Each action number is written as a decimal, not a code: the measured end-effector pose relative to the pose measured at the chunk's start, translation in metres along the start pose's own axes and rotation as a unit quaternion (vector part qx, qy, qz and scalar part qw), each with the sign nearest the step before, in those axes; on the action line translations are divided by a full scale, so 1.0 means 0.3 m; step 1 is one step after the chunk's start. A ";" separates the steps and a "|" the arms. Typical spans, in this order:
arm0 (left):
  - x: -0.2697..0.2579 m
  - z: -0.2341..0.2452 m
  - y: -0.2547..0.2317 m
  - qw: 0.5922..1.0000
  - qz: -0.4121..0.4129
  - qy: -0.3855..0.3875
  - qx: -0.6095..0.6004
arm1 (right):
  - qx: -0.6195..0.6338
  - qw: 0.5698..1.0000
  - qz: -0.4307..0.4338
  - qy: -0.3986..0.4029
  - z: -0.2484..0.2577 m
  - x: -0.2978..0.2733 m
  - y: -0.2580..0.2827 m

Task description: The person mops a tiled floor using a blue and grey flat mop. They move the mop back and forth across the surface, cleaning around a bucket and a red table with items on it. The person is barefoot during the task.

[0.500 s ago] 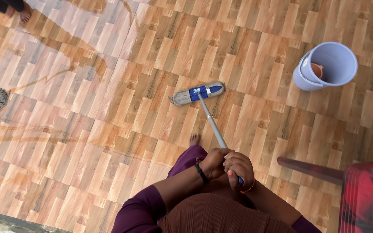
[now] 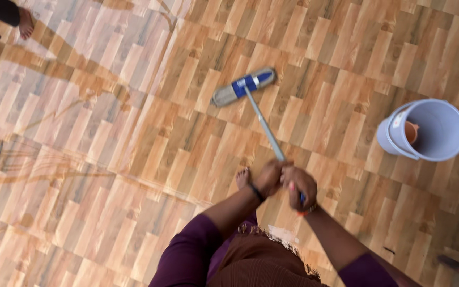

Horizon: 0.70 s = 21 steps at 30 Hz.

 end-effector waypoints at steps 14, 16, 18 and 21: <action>0.388 0.363 -0.692 0.977 -0.077 -0.197 0.043 | -0.074 0.988 -0.062 0.118 -0.285 0.141 -0.720; 0.327 0.372 -0.613 0.975 -0.061 -0.207 0.060 | -0.098 0.987 -0.028 0.123 -0.298 0.073 -0.659; 0.264 0.356 -0.526 0.973 -0.042 -0.213 0.079 | -0.100 0.985 -0.050 0.132 -0.289 0.003 -0.585; 0.172 0.302 -0.400 0.969 -0.028 -0.220 0.107 | -0.112 0.984 -0.057 0.128 -0.241 -0.064 -0.453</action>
Point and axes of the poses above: each hand's wrist, its own x-axis towards the middle knuckle, its own z-axis out of the back of the hand, y = z × x, the point moved 4 cm from there along x, towards the middle knuckle, and after that the axes turned 15 degrees about z, right-handed, at the moved point
